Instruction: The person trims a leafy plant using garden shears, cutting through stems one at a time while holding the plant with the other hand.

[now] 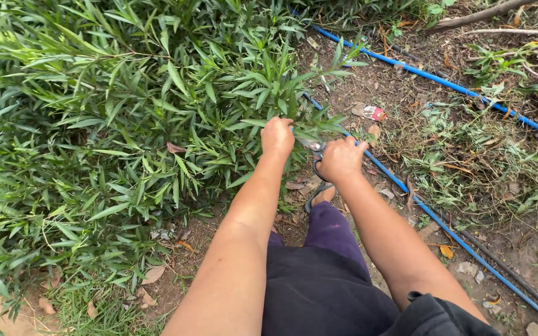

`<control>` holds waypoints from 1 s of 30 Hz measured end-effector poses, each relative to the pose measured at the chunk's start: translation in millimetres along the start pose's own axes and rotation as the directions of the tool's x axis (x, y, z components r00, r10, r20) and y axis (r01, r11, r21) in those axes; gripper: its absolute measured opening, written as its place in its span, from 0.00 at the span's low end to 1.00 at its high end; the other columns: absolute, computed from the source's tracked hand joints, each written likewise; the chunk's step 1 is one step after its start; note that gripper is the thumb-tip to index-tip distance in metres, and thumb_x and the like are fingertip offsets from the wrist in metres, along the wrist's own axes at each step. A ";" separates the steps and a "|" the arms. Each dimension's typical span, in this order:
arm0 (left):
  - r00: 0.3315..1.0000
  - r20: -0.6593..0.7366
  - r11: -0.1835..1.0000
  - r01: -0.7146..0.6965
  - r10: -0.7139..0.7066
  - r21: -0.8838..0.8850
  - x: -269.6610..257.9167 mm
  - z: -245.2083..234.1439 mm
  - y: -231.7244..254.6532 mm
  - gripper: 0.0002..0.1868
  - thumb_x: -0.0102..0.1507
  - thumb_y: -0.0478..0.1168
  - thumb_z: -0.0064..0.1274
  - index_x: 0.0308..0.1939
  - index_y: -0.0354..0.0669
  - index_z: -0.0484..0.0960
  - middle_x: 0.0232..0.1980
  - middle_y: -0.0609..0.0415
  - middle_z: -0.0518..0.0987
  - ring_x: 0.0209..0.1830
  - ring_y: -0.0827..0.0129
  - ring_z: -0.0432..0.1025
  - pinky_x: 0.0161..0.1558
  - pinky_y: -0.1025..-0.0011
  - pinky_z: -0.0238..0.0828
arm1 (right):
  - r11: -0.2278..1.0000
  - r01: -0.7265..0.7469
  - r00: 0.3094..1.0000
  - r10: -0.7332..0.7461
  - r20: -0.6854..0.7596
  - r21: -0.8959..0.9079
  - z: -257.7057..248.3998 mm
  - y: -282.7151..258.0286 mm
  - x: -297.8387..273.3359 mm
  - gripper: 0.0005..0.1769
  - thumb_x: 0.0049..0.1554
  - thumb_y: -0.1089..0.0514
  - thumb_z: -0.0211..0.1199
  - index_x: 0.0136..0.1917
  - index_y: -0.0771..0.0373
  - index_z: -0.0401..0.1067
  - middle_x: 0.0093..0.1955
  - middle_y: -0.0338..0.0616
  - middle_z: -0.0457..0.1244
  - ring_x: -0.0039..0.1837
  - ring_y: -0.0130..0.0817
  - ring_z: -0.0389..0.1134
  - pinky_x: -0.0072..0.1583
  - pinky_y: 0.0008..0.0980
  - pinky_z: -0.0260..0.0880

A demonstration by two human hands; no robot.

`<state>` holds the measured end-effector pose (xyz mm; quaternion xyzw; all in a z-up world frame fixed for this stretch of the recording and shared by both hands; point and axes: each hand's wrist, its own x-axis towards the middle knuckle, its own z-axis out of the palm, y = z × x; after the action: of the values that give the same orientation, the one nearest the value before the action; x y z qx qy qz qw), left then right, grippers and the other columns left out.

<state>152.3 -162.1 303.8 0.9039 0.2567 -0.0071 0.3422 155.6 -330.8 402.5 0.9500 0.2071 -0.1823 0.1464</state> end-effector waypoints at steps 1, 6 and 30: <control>1.000 0.002 1.000 -0.003 0.003 0.002 1.2 3.7 -4.0 0.13 0.64 0.39 0.58 0.52 0.53 0.88 0.55 0.48 0.81 0.59 0.54 0.74 0.61 0.54 0.69 | 1.000 0.012 1.000 -0.012 -0.012 -0.001 1.6 -3.8 4.9 0.27 0.50 0.38 0.67 0.55 0.58 0.78 0.56 0.42 0.69 0.66 0.43 0.63 0.64 0.55 0.53; 0.996 -0.085 0.989 0.009 -0.022 -0.148 -0.7 -1.3 -17.5 0.11 0.60 0.39 0.58 0.45 0.44 0.89 0.46 0.42 0.84 0.47 0.46 0.78 0.52 0.57 0.74 | 0.996 0.053 0.997 -0.049 -0.059 0.069 3.1 -27.8 18.0 0.30 0.51 0.35 0.66 0.55 0.59 0.77 0.56 0.44 0.68 0.66 0.43 0.61 0.63 0.54 0.52; 0.919 0.368 0.957 -0.224 0.143 0.185 -60.8 -13.5 7.5 0.32 0.46 0.41 0.69 0.54 0.47 0.79 0.55 0.48 0.75 0.56 0.53 0.72 0.56 0.49 0.64 | 0.999 0.048 0.998 -0.047 -0.043 0.021 29.9 -14.9 30.2 0.26 0.50 0.36 0.66 0.52 0.57 0.78 0.53 0.39 0.70 0.62 0.39 0.65 0.64 0.56 0.51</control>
<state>100.9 -186.3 330.2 0.9409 0.1028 -0.1645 0.2778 166.0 -318.1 360.6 0.9500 0.2307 -0.1676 0.1272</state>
